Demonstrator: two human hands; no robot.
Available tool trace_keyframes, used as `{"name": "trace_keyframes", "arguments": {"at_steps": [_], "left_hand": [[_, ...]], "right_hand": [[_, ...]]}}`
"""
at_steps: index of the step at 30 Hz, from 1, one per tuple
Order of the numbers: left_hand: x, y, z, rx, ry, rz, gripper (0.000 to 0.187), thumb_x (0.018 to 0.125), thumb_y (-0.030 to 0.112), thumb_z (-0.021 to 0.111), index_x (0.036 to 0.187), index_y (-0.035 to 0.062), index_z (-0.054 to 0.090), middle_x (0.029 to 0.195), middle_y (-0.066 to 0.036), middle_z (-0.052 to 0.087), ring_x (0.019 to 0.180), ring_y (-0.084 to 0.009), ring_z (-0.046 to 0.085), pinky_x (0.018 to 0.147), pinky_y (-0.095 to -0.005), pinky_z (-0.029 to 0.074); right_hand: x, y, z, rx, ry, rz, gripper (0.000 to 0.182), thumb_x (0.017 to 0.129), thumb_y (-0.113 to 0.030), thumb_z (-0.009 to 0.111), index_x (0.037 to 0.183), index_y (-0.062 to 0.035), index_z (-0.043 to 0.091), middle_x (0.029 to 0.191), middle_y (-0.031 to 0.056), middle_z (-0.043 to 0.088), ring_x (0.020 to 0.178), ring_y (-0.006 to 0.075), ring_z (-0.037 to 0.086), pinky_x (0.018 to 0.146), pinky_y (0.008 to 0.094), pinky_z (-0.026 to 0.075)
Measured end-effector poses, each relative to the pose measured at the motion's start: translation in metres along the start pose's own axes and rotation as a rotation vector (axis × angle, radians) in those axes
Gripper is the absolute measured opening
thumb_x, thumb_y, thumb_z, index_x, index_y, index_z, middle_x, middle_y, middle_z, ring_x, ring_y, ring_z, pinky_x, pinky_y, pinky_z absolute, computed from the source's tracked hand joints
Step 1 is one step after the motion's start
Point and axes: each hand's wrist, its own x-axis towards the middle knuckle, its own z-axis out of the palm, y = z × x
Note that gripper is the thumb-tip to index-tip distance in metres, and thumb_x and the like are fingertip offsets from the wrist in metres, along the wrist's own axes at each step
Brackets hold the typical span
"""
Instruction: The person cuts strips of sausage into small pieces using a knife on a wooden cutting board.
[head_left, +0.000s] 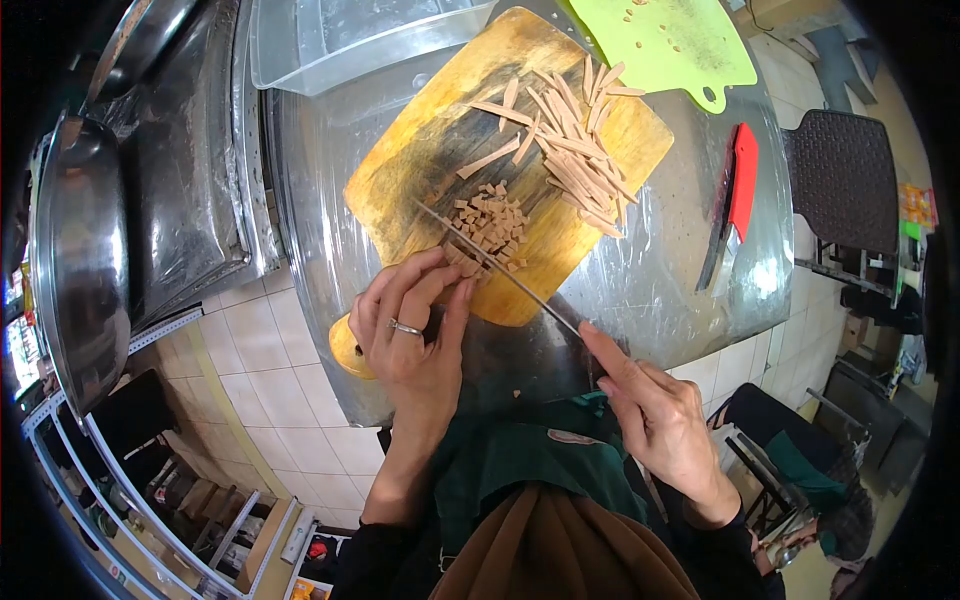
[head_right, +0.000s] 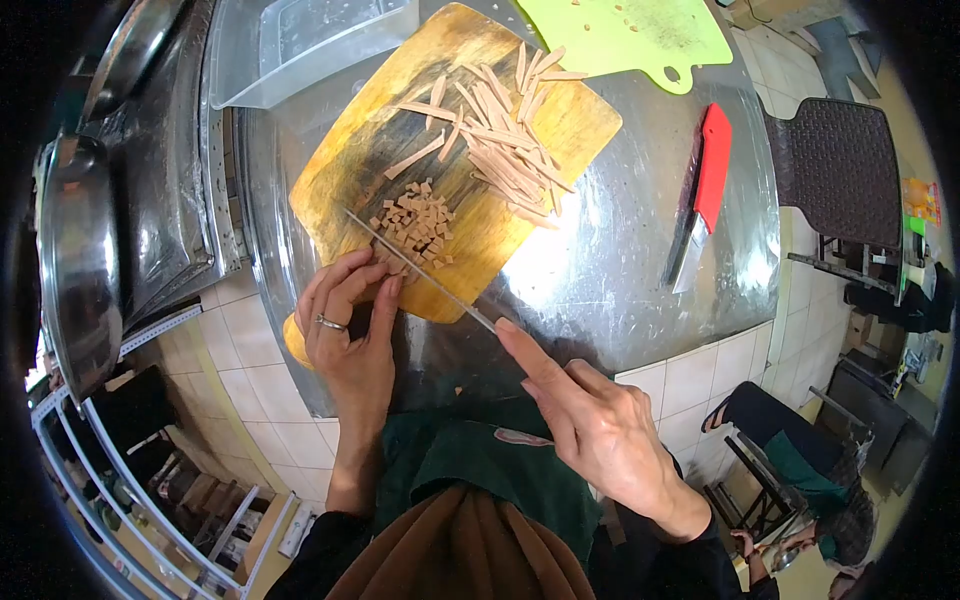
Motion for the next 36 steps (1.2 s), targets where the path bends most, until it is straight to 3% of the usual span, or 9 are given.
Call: {"name": "trace_keyframes", "arguments": {"at_steps": [24, 36], "left_hand": [[0.000, -0.002, 0.002, -0.001, 0.032, 0.015, 0.027, 0.077, 0.007, 0.088, 0.102, 0.0091, 0.077, 0.109, -0.002, 0.076, 0.109, -0.0249, 0.066, 0.096, -0.0397, 0.045], [0.002, 0.000, 0.001, 0.022, 0.010, 0.008, 0.026, 0.078, 0.007, 0.088, 0.101, 0.0087, 0.077, 0.106, -0.003, 0.076, 0.105, -0.0257, 0.067, 0.093, -0.0392, 0.045]], "right_hand": [[0.000, -0.005, -0.001, -0.029, -0.061, -0.016, 0.063, 0.098, -0.004, 0.066, 0.156, -0.0211, 0.052, 0.066, 0.0082, 0.051, 0.051, 0.0238, 0.055, 0.048, 0.0406, 0.053], [0.018, -0.006, 0.008, -0.126, -0.087, -0.042, 0.072, 0.093, 0.001, 0.068, 0.158, -0.0194, 0.048, 0.068, 0.0110, 0.056, 0.053, 0.0313, 0.061, 0.053, 0.0448, 0.055]]}}
